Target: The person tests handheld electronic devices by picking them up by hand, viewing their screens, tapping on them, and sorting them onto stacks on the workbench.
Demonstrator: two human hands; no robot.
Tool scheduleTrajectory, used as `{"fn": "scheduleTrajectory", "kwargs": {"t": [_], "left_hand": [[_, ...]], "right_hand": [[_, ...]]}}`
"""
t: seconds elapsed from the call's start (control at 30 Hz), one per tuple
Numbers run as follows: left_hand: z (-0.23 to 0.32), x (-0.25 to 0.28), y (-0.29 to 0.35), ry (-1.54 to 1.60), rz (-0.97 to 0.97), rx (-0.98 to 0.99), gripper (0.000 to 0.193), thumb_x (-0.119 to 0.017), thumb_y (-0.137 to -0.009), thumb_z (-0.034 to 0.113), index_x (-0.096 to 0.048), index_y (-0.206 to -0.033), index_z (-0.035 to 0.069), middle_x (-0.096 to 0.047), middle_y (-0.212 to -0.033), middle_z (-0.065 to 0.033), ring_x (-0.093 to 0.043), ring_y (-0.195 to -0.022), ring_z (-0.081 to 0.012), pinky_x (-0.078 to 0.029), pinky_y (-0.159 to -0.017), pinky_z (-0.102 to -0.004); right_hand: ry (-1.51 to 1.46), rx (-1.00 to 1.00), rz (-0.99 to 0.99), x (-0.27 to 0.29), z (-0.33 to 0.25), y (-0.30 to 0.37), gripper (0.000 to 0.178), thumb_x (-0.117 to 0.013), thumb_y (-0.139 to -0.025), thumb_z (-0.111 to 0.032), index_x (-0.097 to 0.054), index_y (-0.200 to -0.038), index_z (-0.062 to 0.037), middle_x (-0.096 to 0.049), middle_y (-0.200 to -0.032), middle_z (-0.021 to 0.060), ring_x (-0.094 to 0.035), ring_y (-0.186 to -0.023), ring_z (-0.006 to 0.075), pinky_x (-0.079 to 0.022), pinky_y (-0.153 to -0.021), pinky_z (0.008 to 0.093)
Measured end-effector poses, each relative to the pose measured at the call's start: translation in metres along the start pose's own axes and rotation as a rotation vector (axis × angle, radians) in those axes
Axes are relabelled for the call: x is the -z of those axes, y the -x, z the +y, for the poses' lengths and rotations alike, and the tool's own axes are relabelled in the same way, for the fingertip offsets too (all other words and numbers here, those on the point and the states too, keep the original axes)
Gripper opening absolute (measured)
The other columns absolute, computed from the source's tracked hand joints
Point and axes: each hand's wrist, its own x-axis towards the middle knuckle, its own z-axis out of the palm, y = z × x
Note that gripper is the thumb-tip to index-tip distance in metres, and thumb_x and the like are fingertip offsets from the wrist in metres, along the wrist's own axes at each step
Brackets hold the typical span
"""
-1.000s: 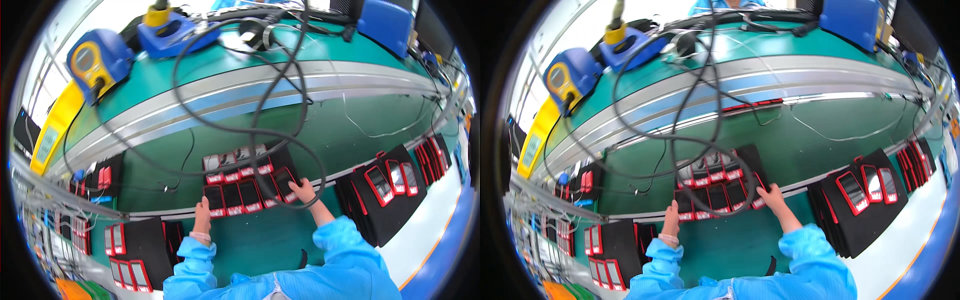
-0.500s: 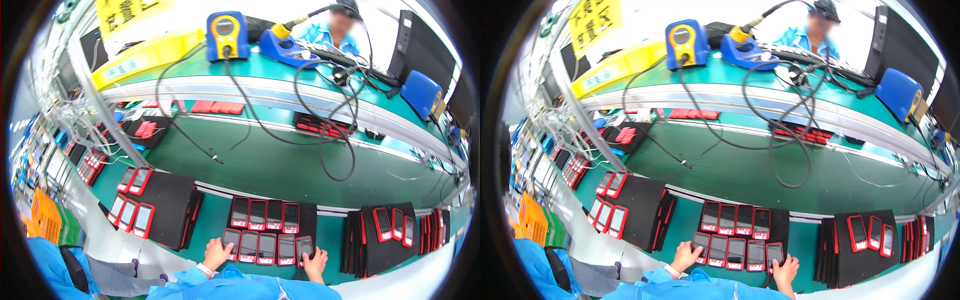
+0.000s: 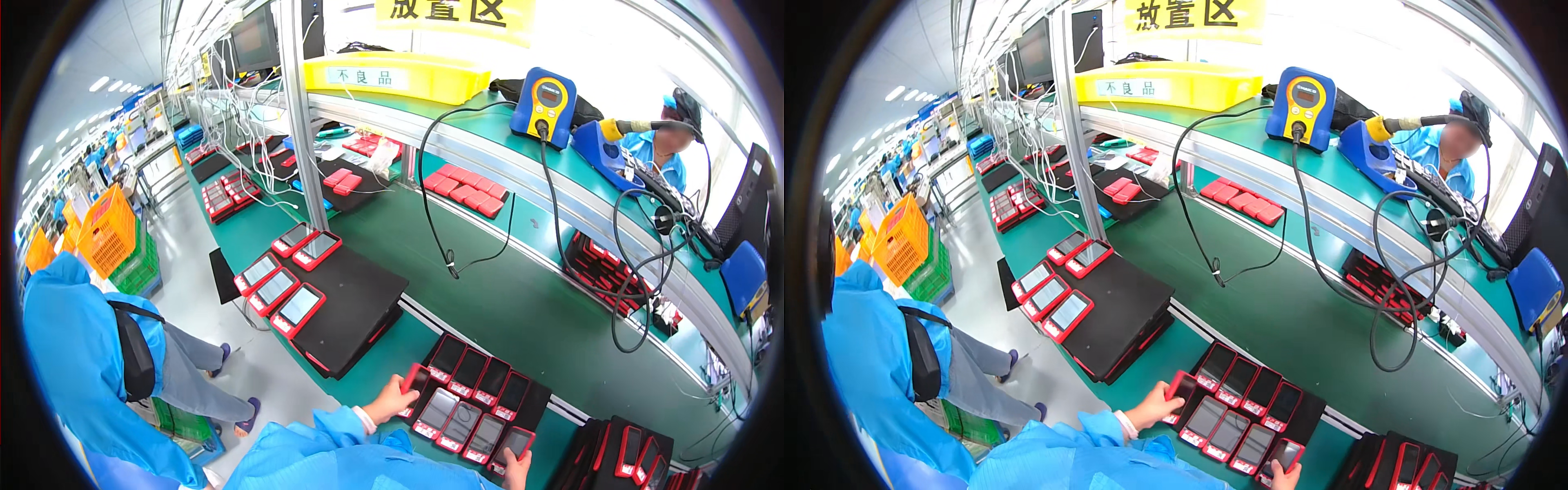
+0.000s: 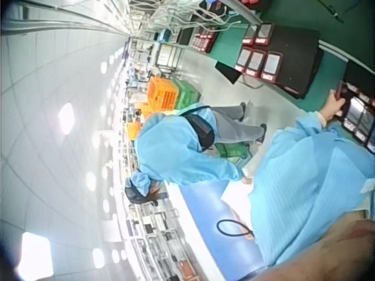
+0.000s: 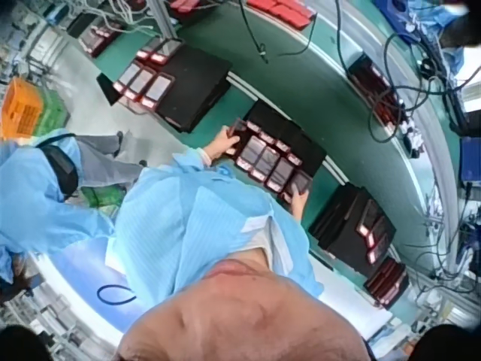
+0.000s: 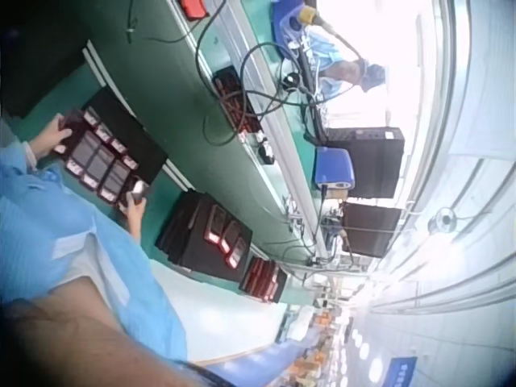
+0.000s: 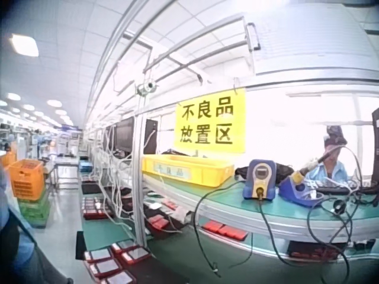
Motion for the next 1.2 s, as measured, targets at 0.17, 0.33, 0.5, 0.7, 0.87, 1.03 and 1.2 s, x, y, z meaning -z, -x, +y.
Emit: {"fn": "scheduleTrajectory", "kwargs": {"t": [0.17,0.33,0.5,0.7,0.87,1.03,1.2], "left_hand": [[0.084,0.018,0.017,0.855,-0.552,0.328,0.048,-0.039,-0.090,0.035,-0.035,-0.125,0.004,-0.052,-0.113,-0.0168,-0.055,-0.100,-0.0296,-0.051,-0.077,-0.0400],[0.111,0.007,0.033,1.240,-0.860,0.416,0.068,-0.018,-0.087,0.058,-0.039,-0.127,0.006,-0.051,-0.116,-0.0172,-0.053,-0.104,-0.0280,-0.045,-0.087,-0.0412],[0.119,-0.006,0.051,1.341,-0.921,0.527,0.067,-0.021,-0.088,0.057,-0.037,-0.128,0.006,-0.052,-0.112,-0.0196,-0.054,-0.099,-0.0312,-0.045,-0.084,-0.0417],[0.119,0.003,0.063,1.224,-0.890,0.526,0.075,-0.028,-0.081,0.065,-0.036,-0.128,0.006,-0.053,-0.107,-0.0192,-0.055,-0.093,-0.0288,-0.046,-0.082,-0.0393],[0.131,0.006,0.076,1.130,-0.799,0.412,0.071,-0.026,-0.083,0.062,-0.041,-0.122,0.005,-0.056,-0.101,-0.0150,-0.058,-0.089,-0.0241,-0.048,-0.082,-0.0357],[0.145,0.002,0.075,1.071,-0.771,0.415,0.079,-0.019,-0.081,0.066,-0.040,-0.121,0.002,-0.056,-0.100,-0.0146,-0.058,-0.087,-0.0227,-0.048,-0.082,-0.0364],[0.147,0.003,0.079,0.972,-0.630,0.455,0.098,-0.026,-0.068,0.080,-0.044,-0.115,-0.004,-0.057,-0.096,-0.0153,-0.055,-0.085,-0.0252,-0.048,-0.071,-0.0338]], "right_hand": [[-1.002,-0.206,-0.229,0.009,-0.055,0.035,0.039,-0.047,-0.088,-0.031,-0.048,-0.108,0.0020,-0.059,-0.098,0.0141,-0.059,-0.084,0.0263,-0.052,-0.066,0.0395],[-1.333,-0.290,-0.676,-0.014,-0.089,0.042,0.060,-0.036,-0.082,-0.056,-0.047,-0.116,-0.0077,-0.054,-0.105,0.0124,-0.053,-0.089,0.0291,-0.043,-0.069,0.0474],[-1.247,-0.153,-0.840,-0.042,-0.112,0.051,0.061,-0.022,-0.086,-0.045,-0.042,-0.120,0.0004,-0.053,-0.108,0.0204,-0.054,-0.089,0.0347,-0.043,-0.069,0.0525],[-1.101,-0.076,-0.776,-0.057,-0.127,0.066,0.054,-0.025,-0.088,-0.039,-0.042,-0.117,0.0020,-0.054,-0.101,0.0224,-0.055,-0.085,0.0336,-0.047,-0.074,0.0429],[-1.063,-0.010,-0.747,-0.067,-0.129,0.074,0.051,-0.026,-0.089,-0.037,-0.042,-0.117,0.0026,-0.055,-0.100,0.0216,-0.056,-0.084,0.0314,-0.046,-0.077,0.0416],[-1.069,0.027,-0.873,-0.075,-0.131,0.084,0.057,-0.026,-0.089,-0.038,-0.039,-0.116,0.0099,-0.051,-0.112,0.0254,-0.054,-0.097,0.0339,-0.040,-0.089,0.0396],[-0.974,0.038,-0.878,-0.077,-0.131,0.083,0.058,-0.031,-0.089,-0.041,-0.034,-0.125,0.0041,-0.049,-0.116,0.0236,-0.053,-0.101,0.0298,-0.041,-0.088,0.0384]]}}
